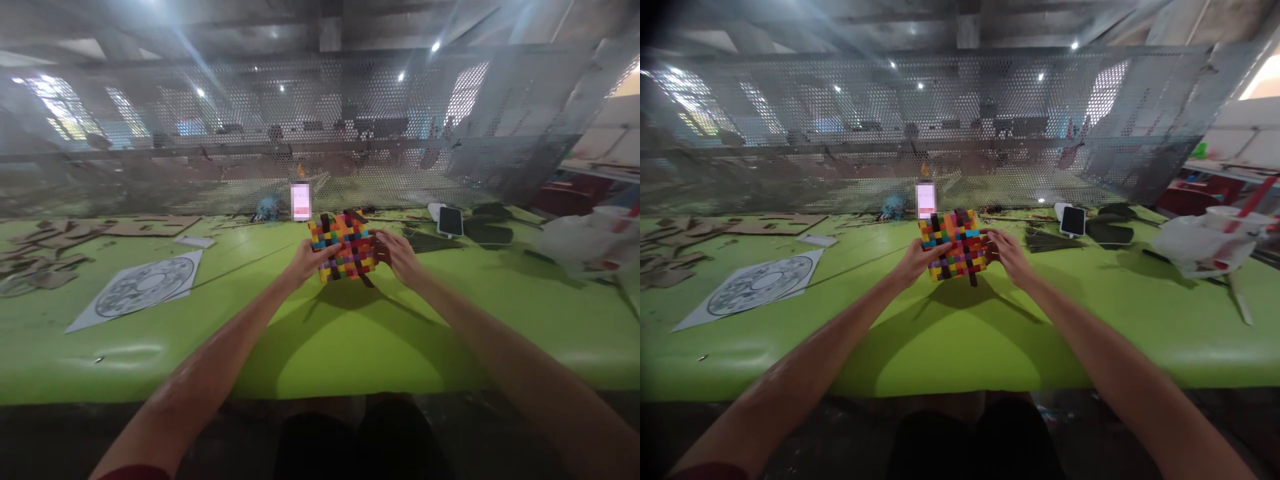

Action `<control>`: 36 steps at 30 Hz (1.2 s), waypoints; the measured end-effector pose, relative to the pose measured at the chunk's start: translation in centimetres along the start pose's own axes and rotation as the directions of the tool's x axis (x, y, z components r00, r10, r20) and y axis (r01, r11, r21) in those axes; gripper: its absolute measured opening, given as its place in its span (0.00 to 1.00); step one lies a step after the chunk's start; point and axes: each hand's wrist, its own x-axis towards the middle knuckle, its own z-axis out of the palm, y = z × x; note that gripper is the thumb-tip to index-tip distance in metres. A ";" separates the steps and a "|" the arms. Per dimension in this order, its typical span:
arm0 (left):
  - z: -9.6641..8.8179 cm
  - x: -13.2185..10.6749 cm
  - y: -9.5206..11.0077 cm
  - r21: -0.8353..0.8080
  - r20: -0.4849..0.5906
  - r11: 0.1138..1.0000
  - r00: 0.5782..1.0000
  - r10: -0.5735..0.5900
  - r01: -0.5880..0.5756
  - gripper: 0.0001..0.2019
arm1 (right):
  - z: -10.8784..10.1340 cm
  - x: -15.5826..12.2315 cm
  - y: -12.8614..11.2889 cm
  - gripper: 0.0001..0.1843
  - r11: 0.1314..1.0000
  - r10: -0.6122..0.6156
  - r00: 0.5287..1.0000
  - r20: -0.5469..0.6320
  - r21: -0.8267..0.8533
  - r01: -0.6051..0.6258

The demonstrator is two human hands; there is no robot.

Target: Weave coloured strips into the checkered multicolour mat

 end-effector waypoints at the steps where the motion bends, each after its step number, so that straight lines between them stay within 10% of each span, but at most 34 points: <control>1: 0.0 0.0 -0.1 -0.027 0.014 1.000 1.000 -0.013 0.013 0.15 | 0.0 -0.1 0.0 0.19 1.000 -0.004 1.000 0.021 0.003 0.004; 11: 0.8 -0.3 -0.2 -0.156 0.027 0.977 0.989 -0.144 0.147 0.17 | 0.8 -0.2 0.2 0.22 0.936 -0.117 0.993 0.000 -0.334 0.110; 36: 1.9 -0.7 0.4 -0.370 0.047 0.863 0.935 -0.353 0.344 0.13 | 0.3 -0.1 0.1 0.28 0.926 -0.205 0.979 -0.009 -0.325 0.191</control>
